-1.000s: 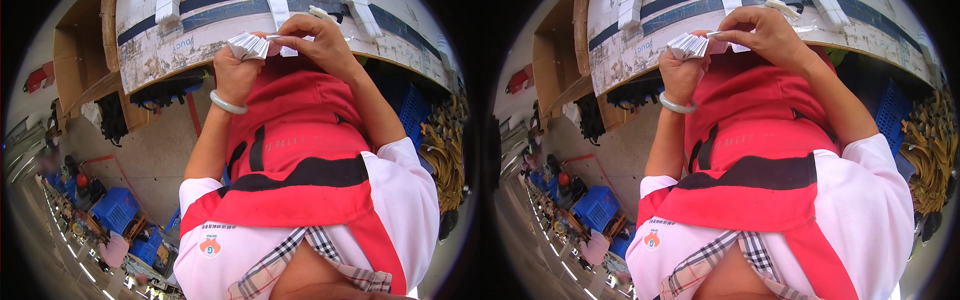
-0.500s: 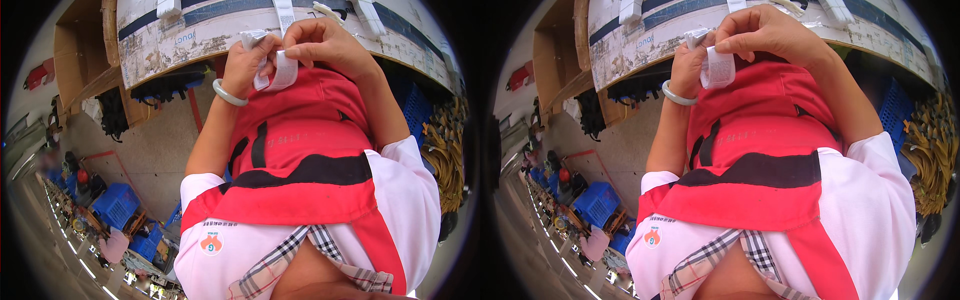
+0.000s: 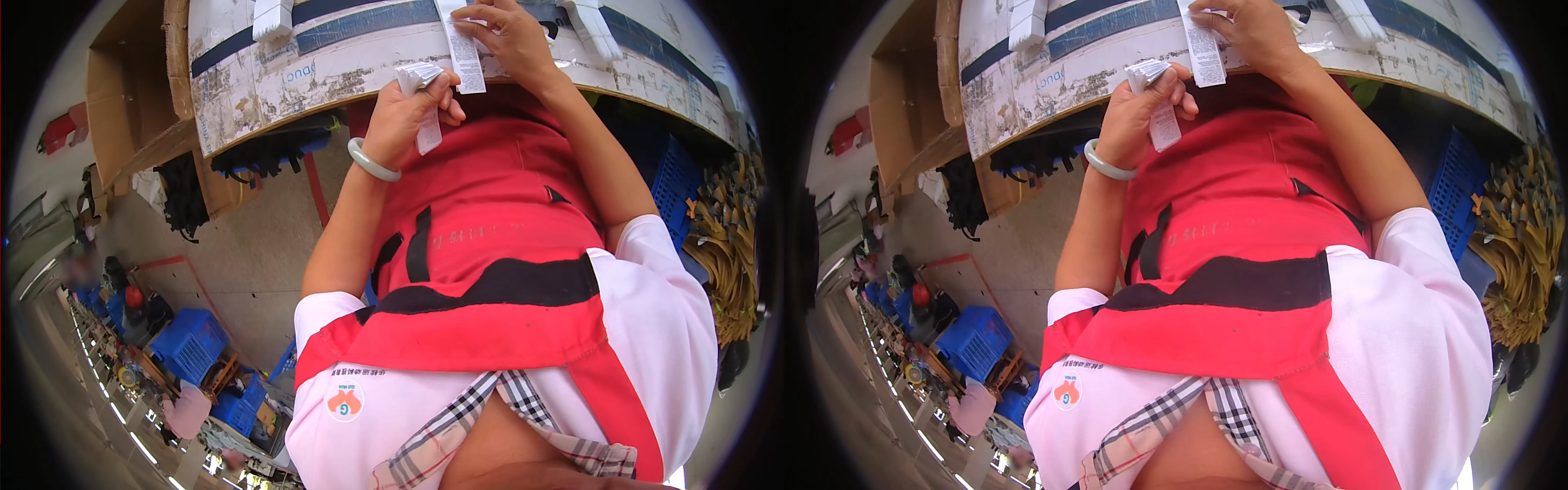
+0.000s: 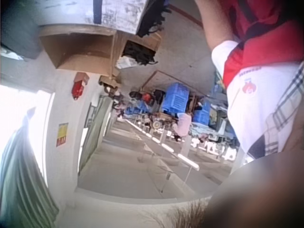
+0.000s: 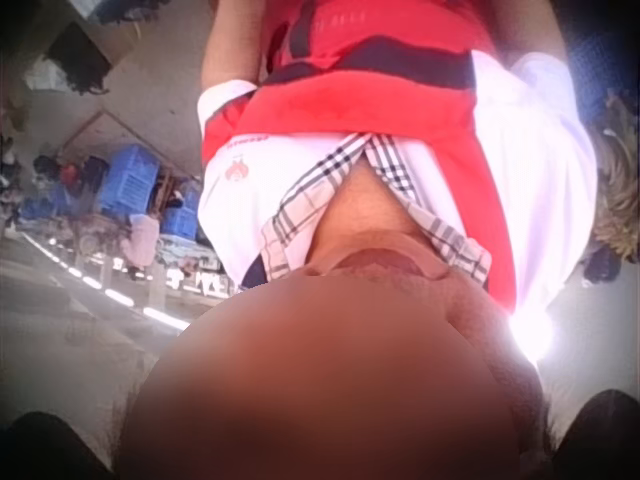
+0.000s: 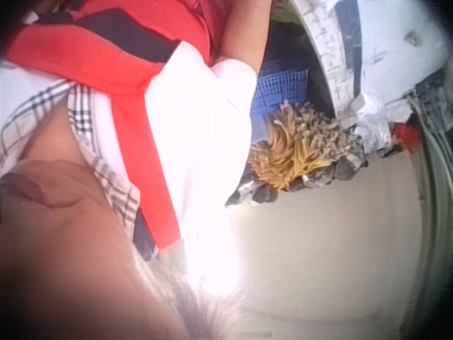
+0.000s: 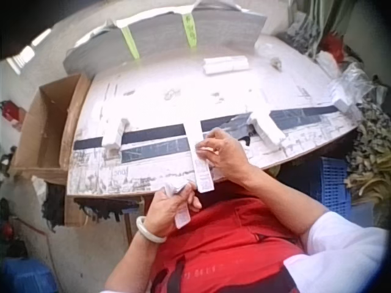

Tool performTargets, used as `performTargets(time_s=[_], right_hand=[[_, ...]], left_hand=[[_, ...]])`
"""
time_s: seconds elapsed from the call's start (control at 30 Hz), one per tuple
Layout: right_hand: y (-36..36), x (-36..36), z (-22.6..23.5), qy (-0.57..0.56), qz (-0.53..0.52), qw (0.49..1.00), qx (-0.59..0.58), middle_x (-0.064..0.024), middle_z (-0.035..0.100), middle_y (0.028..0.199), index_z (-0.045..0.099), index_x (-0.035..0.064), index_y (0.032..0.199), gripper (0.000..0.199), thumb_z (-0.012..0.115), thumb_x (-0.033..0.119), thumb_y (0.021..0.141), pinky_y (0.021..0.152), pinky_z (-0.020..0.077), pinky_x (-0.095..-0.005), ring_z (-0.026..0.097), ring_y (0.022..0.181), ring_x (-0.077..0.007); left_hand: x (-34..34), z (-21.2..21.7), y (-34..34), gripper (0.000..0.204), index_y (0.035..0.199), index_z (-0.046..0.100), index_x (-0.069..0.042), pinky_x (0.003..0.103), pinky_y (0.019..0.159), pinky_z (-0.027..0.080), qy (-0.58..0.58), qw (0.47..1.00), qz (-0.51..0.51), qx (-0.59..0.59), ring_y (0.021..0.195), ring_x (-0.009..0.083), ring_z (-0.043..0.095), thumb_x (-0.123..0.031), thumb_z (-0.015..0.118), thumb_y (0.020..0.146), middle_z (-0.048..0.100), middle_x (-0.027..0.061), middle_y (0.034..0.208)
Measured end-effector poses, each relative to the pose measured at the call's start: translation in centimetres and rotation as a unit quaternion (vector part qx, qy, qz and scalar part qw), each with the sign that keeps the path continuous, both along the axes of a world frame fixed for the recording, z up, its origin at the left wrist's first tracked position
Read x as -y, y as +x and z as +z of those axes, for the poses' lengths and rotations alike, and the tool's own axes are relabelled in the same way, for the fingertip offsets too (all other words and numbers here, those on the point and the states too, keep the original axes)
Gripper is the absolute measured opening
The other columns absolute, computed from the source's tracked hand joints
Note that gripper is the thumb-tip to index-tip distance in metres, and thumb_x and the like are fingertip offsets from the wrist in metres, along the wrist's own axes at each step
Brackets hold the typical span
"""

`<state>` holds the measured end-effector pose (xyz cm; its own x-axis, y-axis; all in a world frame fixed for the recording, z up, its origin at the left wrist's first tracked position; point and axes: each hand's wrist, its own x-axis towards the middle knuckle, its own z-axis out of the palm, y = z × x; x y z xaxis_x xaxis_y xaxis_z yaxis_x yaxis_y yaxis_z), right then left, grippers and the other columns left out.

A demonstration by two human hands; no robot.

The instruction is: Inspecting and sorting white printed garment or shoe tags by hand at a workstation.

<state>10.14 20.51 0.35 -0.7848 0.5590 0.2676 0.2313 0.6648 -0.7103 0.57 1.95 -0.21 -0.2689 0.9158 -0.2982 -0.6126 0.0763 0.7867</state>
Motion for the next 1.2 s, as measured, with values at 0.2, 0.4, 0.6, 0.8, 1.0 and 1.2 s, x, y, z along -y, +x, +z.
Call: performTargets(time_s=[0.2, 0.4, 0.6, 0.8, 1.0, 1.2], right_hand=[[0.5, 0.7, 0.8, -0.089, 0.005, 0.996, -0.012, -0.0081, 0.058, 0.088, 0.072, 0.0061, 0.093, 0.012, 0.072, 0.012, 0.083, 0.061, 0.049, -0.0297, 0.06, 0.07, -0.0203], [-0.4, -0.1, 0.2, -0.031, 0.008, 0.999, -0.028, -0.0083, 0.058, 0.09, 0.073, 0.0059, 0.092, 0.011, 0.072, 0.013, 0.083, 0.061, 0.0483, -0.0302, 0.06, 0.072, -0.0198], [0.6, 1.9, 2.8, -0.154, 0.071, 0.985, -0.041, -0.0059, 0.062, 0.091, 0.073, 0.0047, 0.091, 0.012, 0.072, 0.014, 0.084, 0.065, 0.0481, -0.0278, 0.059, 0.075, -0.0153], [1.3, 2.8, 4.3, -0.16, 0.224, 0.947, -0.166, -0.006, 0.066, 0.09, 0.072, 0.0044, 0.093, 0.011, 0.07, 0.013, 0.086, 0.067, 0.0491, -0.0276, 0.061, 0.076, -0.015], [1.6, 2.7, 2.7, -0.114, 0.241, 0.947, -0.18, -0.004, 0.064, 0.089, 0.07, 0.0026, 0.096, 0.015, 0.069, 0.015, 0.088, 0.068, 0.0486, -0.026, 0.059, 0.076, -0.0122], [2.2, 3.1, 3.6, -0.216, 0.181, 0.959, -0.024, -0.0016, 0.064, 0.089, 0.069, 0.0007, 0.099, 0.015, 0.067, 0.012, 0.09, 0.071, 0.0476, -0.0212, 0.057, 0.08, -0.0076]], left_hand=[[-0.2, 0.1, -0.4, 0.013, 0.094, 0.068, 0.0, 0.02, 0.047, 0.035, -0.007, 0.983, 0.108, -0.15, 0.055, 0.0049, 0.049, -0.012, 0.069, 0.088, 0.056, -0.0021, 0.065], [-0.7, 0.2, -0.5, 0.007, 0.089, 0.071, -0.002, 0.018, 0.045, 0.03, 0.001, 0.965, 0.15, -0.216, 0.051, 0.0013, 0.044, -0.008, 0.072, 0.085, 0.055, -0.0047, 0.061], [-1.0, -0.3, -0.4, 0.015, 0.097, 0.07, 0.0, 0.019, 0.049, 0.04, 0.055, 0.903, 0.233, -0.357, 0.057, 0.0039, 0.051, -0.004, 0.072, 0.084, 0.061, -0.0013, 0.07], [0.5, 0.6, -0.8, 0.024, 0.1, 0.069, 0.002, 0.023, 0.07, 0.05, 0.038, 0.922, 0.18, -0.341, 0.078, 0.0074, 0.061, 0.007, 0.061, 0.079, 0.069, 0.0026, 0.085], [0.6, -0.2, -0.4, 0.028, 0.101, 0.069, 0.002, 0.023, 0.067, 0.05, 0.043, 0.948, 0.148, -0.277, 0.075, 0.0074, 0.06, 0.009, 0.057, 0.077, 0.069, 0.0025, 0.086], [0.7, 0.4, -0.1, 0.017, 0.102, 0.068, 0.002, 0.019, 0.049, 0.041, 0.068, 0.936, 0.169, -0.301, 0.058, 0.0057, 0.054, -0.001, 0.068, 0.086, 0.063, 0.0024, 0.072]])
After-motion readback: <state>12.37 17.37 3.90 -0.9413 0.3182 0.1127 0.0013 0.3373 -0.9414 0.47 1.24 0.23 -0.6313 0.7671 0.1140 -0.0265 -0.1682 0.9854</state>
